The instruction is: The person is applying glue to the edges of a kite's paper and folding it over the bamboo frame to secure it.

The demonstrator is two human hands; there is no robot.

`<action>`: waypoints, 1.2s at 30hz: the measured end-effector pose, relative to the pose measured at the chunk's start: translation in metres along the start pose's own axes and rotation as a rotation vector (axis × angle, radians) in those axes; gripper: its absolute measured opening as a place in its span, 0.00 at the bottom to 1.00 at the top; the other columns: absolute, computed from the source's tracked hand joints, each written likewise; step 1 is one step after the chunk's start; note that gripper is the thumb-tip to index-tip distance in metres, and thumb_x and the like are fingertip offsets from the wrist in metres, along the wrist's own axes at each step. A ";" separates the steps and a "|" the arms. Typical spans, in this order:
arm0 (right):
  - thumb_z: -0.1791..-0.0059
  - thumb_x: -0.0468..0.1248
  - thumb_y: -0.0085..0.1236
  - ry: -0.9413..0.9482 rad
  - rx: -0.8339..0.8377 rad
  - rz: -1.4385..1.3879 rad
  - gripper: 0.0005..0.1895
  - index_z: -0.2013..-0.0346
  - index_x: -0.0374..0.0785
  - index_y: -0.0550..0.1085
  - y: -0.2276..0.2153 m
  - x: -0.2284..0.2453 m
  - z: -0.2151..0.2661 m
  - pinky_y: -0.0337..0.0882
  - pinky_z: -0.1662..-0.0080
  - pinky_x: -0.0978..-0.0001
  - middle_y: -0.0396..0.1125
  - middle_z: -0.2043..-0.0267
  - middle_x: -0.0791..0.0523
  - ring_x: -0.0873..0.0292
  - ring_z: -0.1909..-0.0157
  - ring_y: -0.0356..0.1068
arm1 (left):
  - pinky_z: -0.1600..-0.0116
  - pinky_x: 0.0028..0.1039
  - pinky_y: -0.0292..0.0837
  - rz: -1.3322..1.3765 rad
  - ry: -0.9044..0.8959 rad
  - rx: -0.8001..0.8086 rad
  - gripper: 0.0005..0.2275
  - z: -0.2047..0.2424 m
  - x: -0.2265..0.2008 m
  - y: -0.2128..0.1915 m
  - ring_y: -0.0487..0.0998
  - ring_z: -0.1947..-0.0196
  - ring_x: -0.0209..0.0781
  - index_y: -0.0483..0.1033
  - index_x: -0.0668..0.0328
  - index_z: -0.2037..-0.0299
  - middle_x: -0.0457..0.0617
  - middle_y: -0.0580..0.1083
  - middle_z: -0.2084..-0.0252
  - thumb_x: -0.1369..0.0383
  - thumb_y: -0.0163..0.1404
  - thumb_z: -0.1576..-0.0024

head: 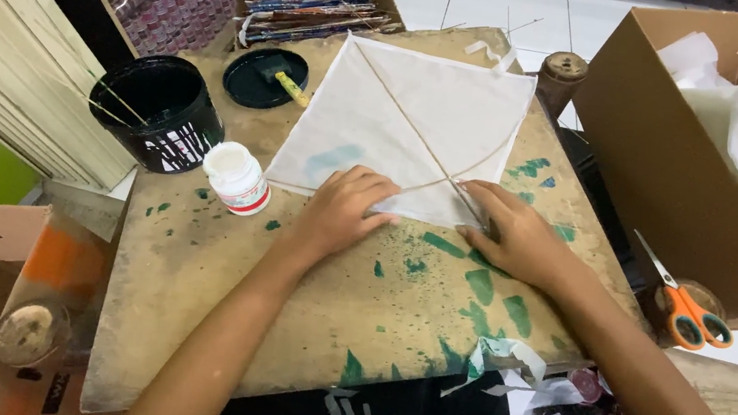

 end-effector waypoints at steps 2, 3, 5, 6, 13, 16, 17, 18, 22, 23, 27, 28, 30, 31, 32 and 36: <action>0.52 0.41 0.60 0.028 -0.009 0.015 0.30 0.35 0.40 0.66 0.003 -0.006 -0.002 0.73 0.43 0.51 0.67 0.39 0.50 0.44 0.42 0.72 | 0.43 0.38 0.70 0.003 -0.005 -0.001 0.16 0.001 0.001 0.002 0.74 0.45 0.41 0.77 0.48 0.45 0.44 0.77 0.51 0.60 0.58 0.42; 0.52 0.41 0.60 0.058 -0.017 0.029 0.31 0.35 0.41 0.66 0.004 -0.010 -0.002 0.74 0.45 0.52 0.67 0.39 0.51 0.45 0.43 0.72 | 0.43 0.38 0.70 0.007 -0.011 -0.002 0.16 0.000 0.001 0.004 0.73 0.45 0.41 0.76 0.47 0.45 0.43 0.77 0.51 0.59 0.57 0.42; 0.52 0.42 0.60 0.063 -0.020 0.029 0.31 0.34 0.43 0.66 0.003 -0.011 0.001 0.74 0.44 0.51 0.67 0.39 0.51 0.45 0.43 0.72 | 0.43 0.38 0.70 0.008 -0.020 0.005 0.16 0.000 0.002 0.006 0.73 0.45 0.41 0.76 0.47 0.45 0.43 0.77 0.51 0.60 0.58 0.42; 0.52 0.43 0.60 0.066 -0.022 0.029 0.31 0.34 0.44 0.65 0.002 -0.011 0.001 0.74 0.44 0.50 0.67 0.39 0.51 0.44 0.43 0.72 | 0.42 0.38 0.69 0.007 -0.031 0.011 0.16 -0.002 0.004 0.007 0.73 0.46 0.41 0.77 0.47 0.45 0.43 0.77 0.51 0.60 0.58 0.42; 0.53 0.48 0.63 0.022 0.006 0.119 0.34 0.35 0.41 0.66 -0.001 -0.004 0.002 0.67 0.38 0.48 0.68 0.40 0.51 0.46 0.39 0.70 | 0.43 0.39 0.70 -0.008 -0.040 0.016 0.14 -0.004 0.002 0.007 0.74 0.48 0.42 0.77 0.49 0.47 0.44 0.77 0.54 0.62 0.56 0.41; 0.52 0.47 0.61 0.002 -0.008 0.146 0.33 0.34 0.42 0.66 -0.001 -0.003 -0.001 0.66 0.37 0.48 0.68 0.40 0.51 0.48 0.38 0.70 | 0.44 0.38 0.70 -0.042 -0.045 0.024 0.12 -0.004 0.002 0.008 0.74 0.48 0.40 0.77 0.47 0.47 0.42 0.77 0.54 0.61 0.54 0.40; 0.52 0.47 0.61 -0.005 -0.019 0.165 0.32 0.34 0.43 0.66 0.000 -0.004 -0.001 0.66 0.37 0.50 0.68 0.40 0.52 0.50 0.38 0.70 | 0.45 0.36 0.70 -0.053 -0.043 0.017 0.12 -0.004 0.002 0.009 0.74 0.48 0.39 0.77 0.46 0.47 0.41 0.77 0.54 0.61 0.53 0.39; 0.51 0.47 0.61 -0.014 -0.031 0.185 0.32 0.34 0.43 0.66 0.001 -0.005 -0.002 0.66 0.37 0.51 0.68 0.40 0.53 0.51 0.38 0.70 | 0.45 0.35 0.69 -0.065 -0.041 0.008 0.11 -0.005 0.004 0.009 0.73 0.48 0.37 0.77 0.46 0.47 0.40 0.76 0.54 0.61 0.53 0.38; 0.51 0.47 0.60 -0.004 -0.044 0.187 0.31 0.34 0.44 0.66 0.005 -0.008 -0.002 0.66 0.38 0.50 0.68 0.40 0.52 0.51 0.38 0.69 | 0.46 0.35 0.69 -0.076 -0.035 -0.002 0.10 -0.004 0.002 0.011 0.74 0.49 0.39 0.77 0.48 0.48 0.41 0.76 0.54 0.62 0.51 0.37; 0.50 0.46 0.59 0.011 -0.047 0.172 0.31 0.34 0.44 0.66 0.004 -0.007 -0.002 0.66 0.38 0.50 0.69 0.41 0.52 0.50 0.38 0.70 | 0.45 0.36 0.69 -0.065 -0.048 0.017 0.10 -0.005 0.003 0.011 0.74 0.48 0.39 0.77 0.48 0.48 0.42 0.76 0.53 0.61 0.50 0.36; 0.50 0.44 0.59 0.016 -0.072 0.182 0.29 0.35 0.45 0.67 0.005 -0.006 -0.001 0.67 0.38 0.51 0.70 0.42 0.52 0.51 0.40 0.71 | 0.44 0.36 0.69 -0.079 -0.058 0.035 0.10 -0.003 0.004 0.012 0.74 0.47 0.41 0.77 0.49 0.47 0.43 0.77 0.52 0.63 0.47 0.35; 0.50 0.44 0.59 0.014 -0.072 0.183 0.29 0.35 0.45 0.67 0.006 -0.006 -0.001 0.67 0.38 0.51 0.70 0.42 0.52 0.51 0.40 0.71 | 0.44 0.36 0.69 -0.079 -0.060 0.033 0.10 -0.003 0.004 0.011 0.74 0.47 0.41 0.77 0.49 0.47 0.43 0.77 0.52 0.63 0.47 0.35; 0.50 0.44 0.58 0.027 -0.048 0.150 0.29 0.35 0.47 0.66 0.006 -0.007 0.000 0.67 0.38 0.50 0.70 0.42 0.52 0.50 0.40 0.71 | 0.44 0.39 0.70 -0.054 -0.047 0.048 0.12 -0.003 0.002 0.008 0.74 0.47 0.44 0.77 0.50 0.46 0.45 0.77 0.51 0.62 0.52 0.38; 0.50 0.44 0.58 0.026 -0.048 0.152 0.29 0.35 0.47 0.66 0.006 -0.007 0.000 0.67 0.38 0.50 0.70 0.42 0.52 0.50 0.40 0.71 | 0.44 0.39 0.70 -0.054 -0.047 0.046 0.12 -0.004 0.001 0.007 0.74 0.47 0.44 0.77 0.50 0.46 0.45 0.77 0.51 0.62 0.52 0.38; 0.50 0.45 0.58 0.022 -0.074 0.146 0.28 0.36 0.46 0.67 0.006 -0.006 0.001 0.67 0.39 0.51 0.70 0.43 0.52 0.50 0.41 0.72 | 0.45 0.40 0.70 -0.059 -0.041 0.039 0.13 -0.004 0.000 0.006 0.74 0.47 0.45 0.77 0.50 0.46 0.45 0.77 0.51 0.61 0.54 0.40; 0.49 0.45 0.57 0.018 -0.085 0.128 0.27 0.37 0.46 0.67 0.008 -0.009 0.001 0.67 0.39 0.50 0.70 0.43 0.53 0.50 0.42 0.72 | 0.45 0.39 0.70 -0.052 -0.045 0.036 0.12 -0.004 0.002 0.009 0.74 0.48 0.44 0.77 0.50 0.48 0.45 0.77 0.53 0.62 0.55 0.40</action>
Point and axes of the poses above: each hand's wrist, its own z-axis away from the middle knuckle, its own y-axis out of the palm, x = y × z, the point moved 2 cm from there along -z, towards the middle knuckle
